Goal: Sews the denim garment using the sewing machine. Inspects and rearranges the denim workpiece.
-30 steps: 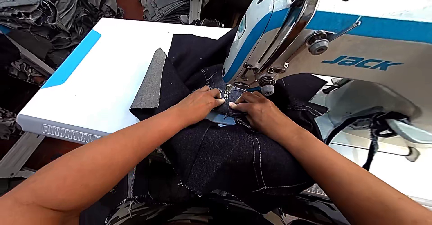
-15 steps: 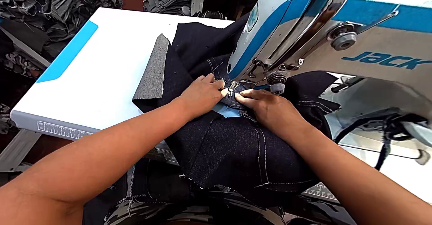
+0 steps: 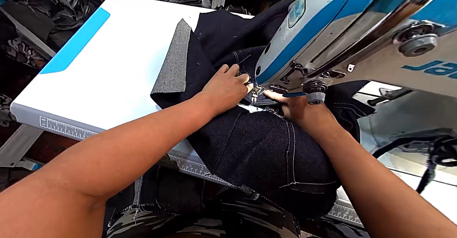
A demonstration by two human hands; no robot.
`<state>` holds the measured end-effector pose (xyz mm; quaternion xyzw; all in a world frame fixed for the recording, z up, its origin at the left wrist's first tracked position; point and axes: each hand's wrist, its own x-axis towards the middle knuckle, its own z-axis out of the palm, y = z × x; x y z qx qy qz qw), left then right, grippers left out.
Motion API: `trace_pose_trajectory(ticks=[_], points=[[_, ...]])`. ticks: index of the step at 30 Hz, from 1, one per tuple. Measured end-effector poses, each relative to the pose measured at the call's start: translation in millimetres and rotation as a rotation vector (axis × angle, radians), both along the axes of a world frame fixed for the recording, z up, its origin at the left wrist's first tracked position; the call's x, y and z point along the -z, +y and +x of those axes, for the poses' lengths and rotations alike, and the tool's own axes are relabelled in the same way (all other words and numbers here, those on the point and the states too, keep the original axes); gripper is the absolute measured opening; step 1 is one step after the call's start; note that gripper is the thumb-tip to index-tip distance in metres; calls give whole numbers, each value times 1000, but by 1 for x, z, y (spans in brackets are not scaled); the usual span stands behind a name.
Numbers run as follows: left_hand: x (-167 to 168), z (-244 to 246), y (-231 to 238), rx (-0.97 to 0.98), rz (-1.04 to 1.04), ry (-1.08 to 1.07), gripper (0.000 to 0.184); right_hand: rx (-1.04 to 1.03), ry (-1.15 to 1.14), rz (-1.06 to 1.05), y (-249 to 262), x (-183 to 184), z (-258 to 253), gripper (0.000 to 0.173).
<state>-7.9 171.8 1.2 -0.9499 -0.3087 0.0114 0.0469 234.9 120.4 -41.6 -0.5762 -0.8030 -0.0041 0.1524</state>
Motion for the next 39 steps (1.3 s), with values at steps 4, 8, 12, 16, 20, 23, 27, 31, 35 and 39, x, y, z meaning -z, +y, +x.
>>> trace_pose_trajectory(ticks=[4,8,12,16,20,23,27,31,35,39], points=[[1,2,2,-24,-5,-19,39,32,-8,46,7,3,1,22],[4,3,6,-22,6,-58,36,33,82,102,22,30,18,33],[4,2,9,-11,-9,-65,36,14,45,106,20,28,22,37],[6,2,9,-3,1,-85,35,0,35,146,19,24,18,36],[8,1,10,4,19,-104,35,1,37,158,18,20,14,35],[9,1,10,8,15,-111,35,-5,29,176,17,19,13,35],[7,1,10,3,5,-91,36,-16,33,179,18,19,13,34],[7,1,10,13,-1,-104,35,7,29,152,17,17,12,34],[9,-4,14,71,-12,-151,34,-101,-1,194,24,20,18,38],[8,-15,11,284,4,-258,24,-233,-27,-54,-12,-23,-6,47]])
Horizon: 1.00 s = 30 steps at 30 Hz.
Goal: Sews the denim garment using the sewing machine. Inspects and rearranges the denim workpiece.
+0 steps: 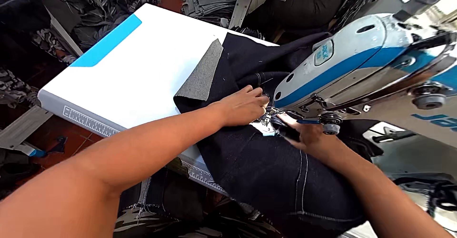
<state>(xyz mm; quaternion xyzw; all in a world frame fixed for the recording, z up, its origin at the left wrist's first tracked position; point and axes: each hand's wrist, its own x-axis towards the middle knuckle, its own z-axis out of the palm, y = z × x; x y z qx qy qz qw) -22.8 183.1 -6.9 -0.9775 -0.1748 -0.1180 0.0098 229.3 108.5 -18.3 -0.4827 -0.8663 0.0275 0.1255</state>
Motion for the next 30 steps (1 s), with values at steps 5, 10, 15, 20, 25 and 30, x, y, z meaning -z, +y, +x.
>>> trace_pose_trajectory(ticks=[5,10,15,20,25,30], points=[[-51,11,-70,110,-278,457,29,-365,-26,53,-60,-16,-26,24],[-56,37,-150,141,-324,829,24,-511,-411,-161,-108,-29,-42,17],[-96,14,-146,-149,-244,465,21,310,-976,-588,-91,-94,-32,24],[-95,-21,-102,-649,-219,242,34,629,-629,-219,-77,-90,-18,13],[-85,-1,-102,-643,-299,491,30,42,-24,81,-93,-38,-56,45],[-78,22,-80,-701,-345,580,23,-139,58,123,-137,0,-106,28]])
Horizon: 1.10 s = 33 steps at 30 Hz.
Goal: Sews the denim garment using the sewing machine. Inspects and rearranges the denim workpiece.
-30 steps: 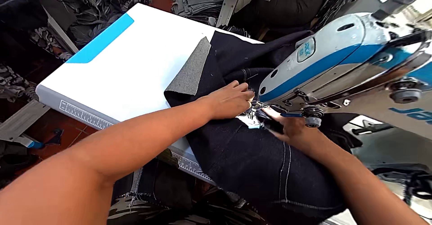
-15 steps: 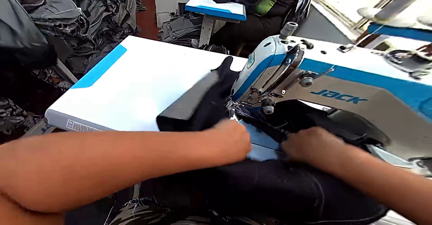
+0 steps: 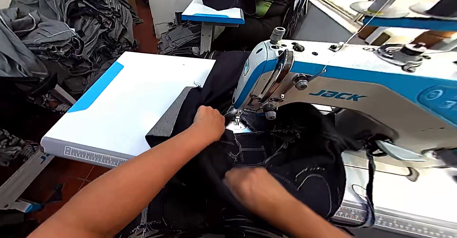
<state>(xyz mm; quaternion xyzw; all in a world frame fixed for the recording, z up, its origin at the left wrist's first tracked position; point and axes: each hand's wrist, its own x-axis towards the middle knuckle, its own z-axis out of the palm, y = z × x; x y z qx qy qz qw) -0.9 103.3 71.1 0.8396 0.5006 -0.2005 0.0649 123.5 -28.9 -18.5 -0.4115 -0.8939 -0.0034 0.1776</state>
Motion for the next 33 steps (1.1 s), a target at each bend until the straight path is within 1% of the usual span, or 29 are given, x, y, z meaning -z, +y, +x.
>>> trace_pose_trajectory(ticks=[2,4,5,6,7,8,9,11,13,14,15,16,17,18,20,22,24,26,28,29,30,32,33], points=[[7,7,9,-67,7,-52,21,-158,-2,-55,-36,5,-11,18],[14,12,14,-81,53,-40,22,-256,-9,-176,-66,15,-13,18],[16,13,14,-55,83,-14,22,-262,-45,-239,-74,21,-11,20],[20,13,10,-13,119,3,22,-228,-94,-343,-77,23,-8,24],[24,12,4,38,166,2,21,-169,-136,-525,-73,16,-6,29],[30,10,0,90,227,-22,21,-101,-132,-769,-60,2,-5,36],[38,8,-3,132,289,-65,22,-43,10,-859,-45,-5,-1,37],[49,6,-7,156,321,-145,27,131,402,-841,-11,-18,4,33],[52,5,-11,140,311,-204,29,365,796,-761,29,-22,4,29],[54,4,-12,144,324,-236,28,472,945,-701,52,-20,2,28],[57,1,-12,155,347,-270,28,562,1000,-622,72,-13,2,28],[62,-4,-10,176,373,-309,28,619,951,-529,87,-4,5,27],[67,-12,-5,203,400,-350,28,634,828,-422,95,6,12,25],[74,-21,2,234,435,-395,27,600,706,-310,96,13,19,22],[82,-36,17,259,470,-415,27,525,543,-174,94,21,30,17],[78,-37,21,240,444,-367,29,495,497,-125,91,25,34,15],[70,-30,15,214,430,-338,28,494,500,-95,89,27,33,13],[61,-21,1,231,489,-421,23,494,497,-53,88,27,31,11],[55,-6,-18,263,525,-585,21,488,490,-21,83,28,27,11],[56,3,-23,251,488,-654,22,487,494,-12,79,28,25,12],[57,12,-24,204,390,-685,25,496,508,-19,76,27,23,15],[57,20,-16,41,96,-637,41,522,553,-61,70,26,22,19],[59,20,-10,-18,10,-604,48,547,595,-119,68,24,24,19]])
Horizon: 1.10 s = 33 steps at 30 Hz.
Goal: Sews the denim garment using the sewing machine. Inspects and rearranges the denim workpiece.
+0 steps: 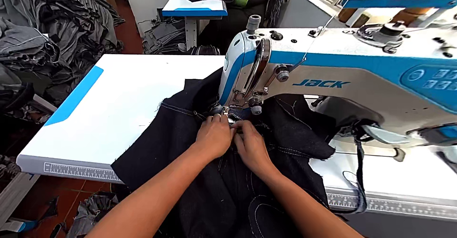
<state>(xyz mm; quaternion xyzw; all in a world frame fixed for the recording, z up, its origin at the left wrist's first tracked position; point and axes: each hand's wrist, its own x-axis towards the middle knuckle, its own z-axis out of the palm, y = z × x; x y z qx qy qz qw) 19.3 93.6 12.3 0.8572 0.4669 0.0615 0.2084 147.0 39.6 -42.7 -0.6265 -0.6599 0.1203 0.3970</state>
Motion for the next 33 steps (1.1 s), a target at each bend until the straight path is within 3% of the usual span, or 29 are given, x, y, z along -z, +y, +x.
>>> trace_pose_trajectory(ticks=[5,9,12,16,19,21,23,25,28,33], points=[[-4,-9,22,-18,-187,33,70,46,353,-118,2,-1,10,21],[-8,-12,37,64,-380,-70,61,28,368,-75,4,1,11,21],[-11,-18,42,102,-477,-152,42,37,345,-81,4,0,11,19],[-16,-2,38,55,-298,201,45,-6,183,-38,5,3,11,18],[-19,5,35,12,-267,278,42,-122,31,84,6,7,9,22],[-15,1,24,-51,-125,190,45,-144,-57,110,7,8,7,23],[4,-5,2,-66,171,7,52,-148,-132,114,6,10,8,25],[35,-10,-19,31,457,-127,38,-159,-190,133,4,12,12,24],[56,-27,-26,133,356,-72,51,-191,-206,112,7,14,18,27],[53,-45,13,235,245,-18,61,-119,-177,24,15,9,12,23]])
